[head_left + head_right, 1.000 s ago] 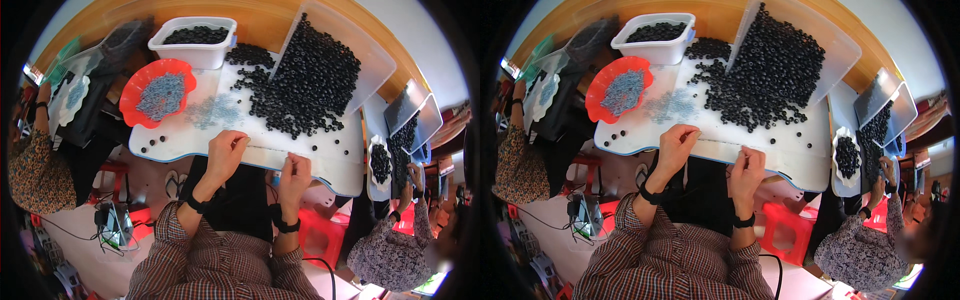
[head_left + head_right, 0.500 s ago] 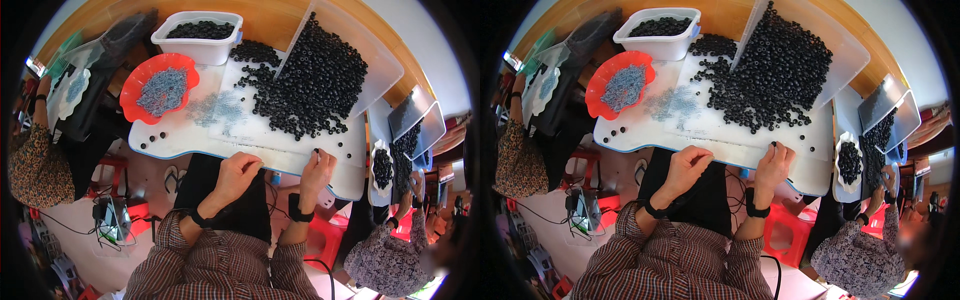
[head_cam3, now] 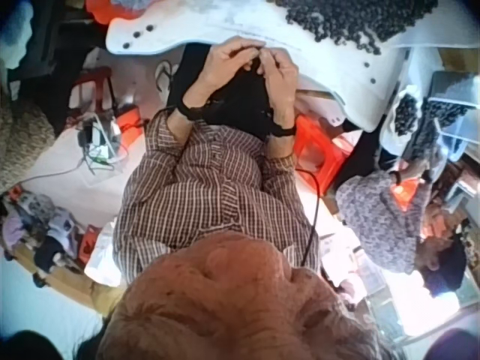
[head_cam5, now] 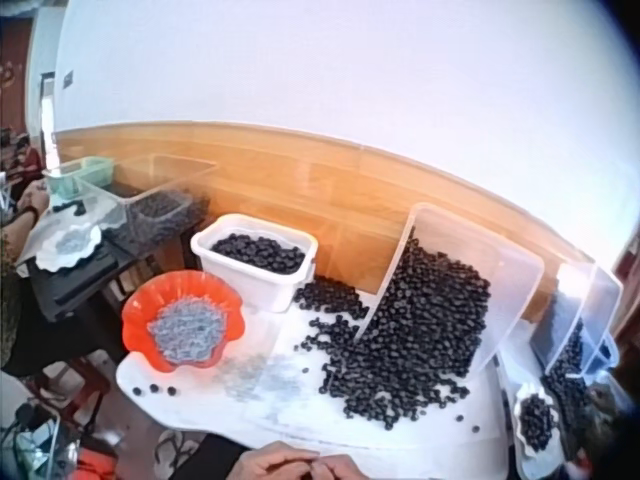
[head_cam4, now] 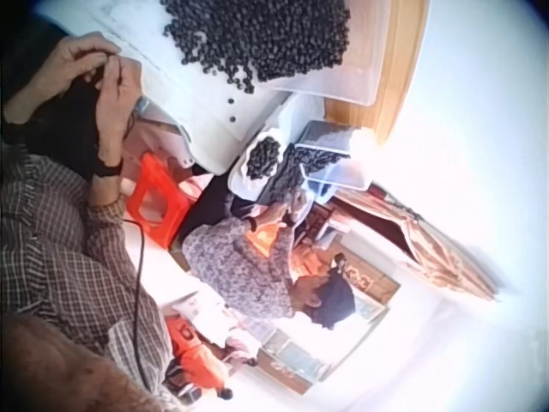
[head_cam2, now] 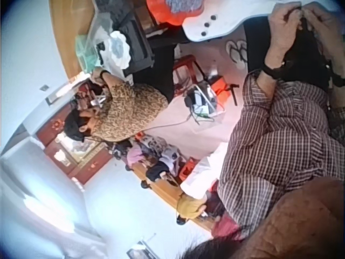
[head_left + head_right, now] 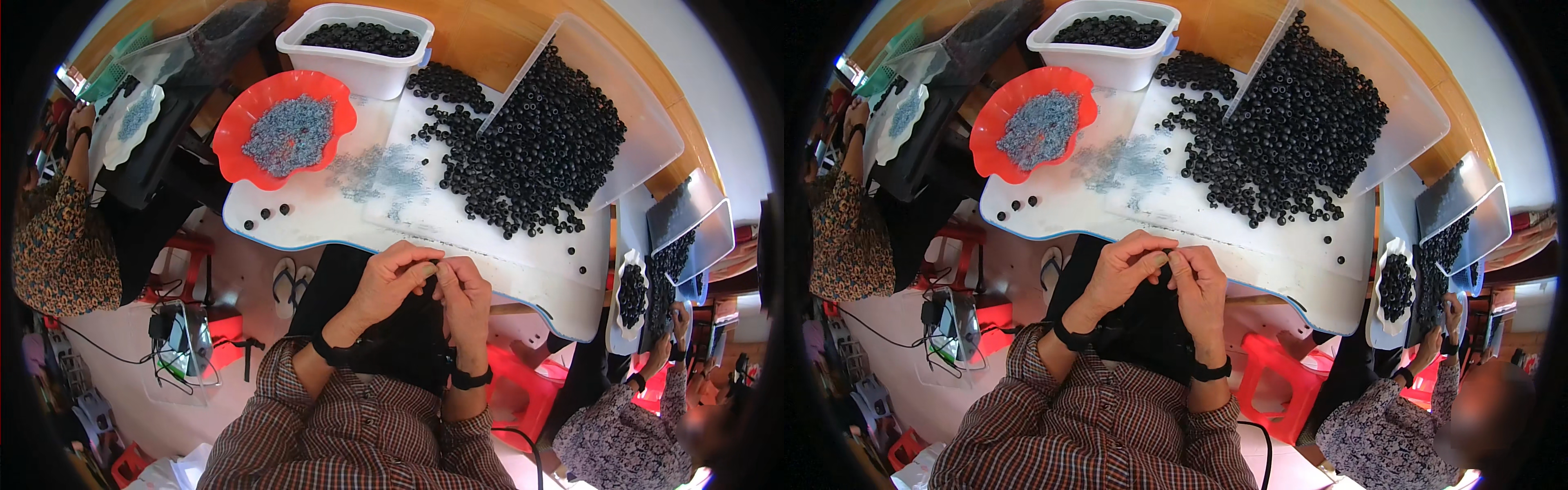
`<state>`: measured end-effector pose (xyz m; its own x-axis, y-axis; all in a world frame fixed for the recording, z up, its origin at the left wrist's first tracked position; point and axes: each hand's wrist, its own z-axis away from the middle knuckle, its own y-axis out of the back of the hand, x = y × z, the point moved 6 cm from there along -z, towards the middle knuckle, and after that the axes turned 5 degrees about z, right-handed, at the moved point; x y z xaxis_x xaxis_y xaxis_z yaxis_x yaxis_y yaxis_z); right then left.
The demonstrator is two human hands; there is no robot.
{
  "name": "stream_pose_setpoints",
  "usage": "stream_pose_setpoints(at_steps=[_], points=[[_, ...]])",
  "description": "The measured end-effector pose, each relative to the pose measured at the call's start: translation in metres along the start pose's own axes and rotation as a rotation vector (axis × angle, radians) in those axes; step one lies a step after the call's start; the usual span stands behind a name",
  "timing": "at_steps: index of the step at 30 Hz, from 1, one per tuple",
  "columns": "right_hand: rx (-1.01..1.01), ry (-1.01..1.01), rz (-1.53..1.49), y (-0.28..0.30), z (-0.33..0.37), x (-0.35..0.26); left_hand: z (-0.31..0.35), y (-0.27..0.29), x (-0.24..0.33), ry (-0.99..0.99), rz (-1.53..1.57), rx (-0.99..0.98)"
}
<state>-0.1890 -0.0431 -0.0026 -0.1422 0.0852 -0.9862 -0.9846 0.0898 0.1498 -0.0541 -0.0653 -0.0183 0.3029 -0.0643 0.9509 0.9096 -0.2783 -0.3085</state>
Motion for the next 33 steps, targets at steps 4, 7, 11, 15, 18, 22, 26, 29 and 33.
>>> stream_pose_setpoints(at_steps=[4,7,11,15,18,22,26,29,33], points=[[-0.001,-0.031,0.011,-0.011,-0.006,-0.001,0.000,0.014,-0.008,0.106,0.226,0.049],[0.314,0.345,0.375,-0.005,-0.019,-0.018,-0.002,0.018,-0.012,0.180,0.535,0.080],[0.364,0.311,0.496,-0.012,-0.026,-0.017,-0.003,0.026,-0.012,0.155,0.781,0.040],[0.383,0.350,0.678,-0.019,-0.030,-0.014,-0.001,0.031,-0.012,0.144,0.821,0.059],[0.399,0.391,0.761,-0.021,-0.031,-0.017,-0.001,0.032,-0.010,0.130,0.832,0.052],[0.405,0.370,0.718,-0.022,-0.033,-0.015,0.000,0.031,-0.008,0.117,0.808,0.065],[0.427,0.400,0.726,-0.020,-0.033,-0.011,0.002,0.029,-0.006,0.117,0.766,0.085],[0.436,0.430,0.746,-0.019,-0.032,-0.013,0.002,0.028,-0.006,0.115,0.754,0.070],[0.406,0.366,0.693,-0.019,-0.030,-0.016,0.002,0.029,-0.006,0.114,0.714,0.084]])
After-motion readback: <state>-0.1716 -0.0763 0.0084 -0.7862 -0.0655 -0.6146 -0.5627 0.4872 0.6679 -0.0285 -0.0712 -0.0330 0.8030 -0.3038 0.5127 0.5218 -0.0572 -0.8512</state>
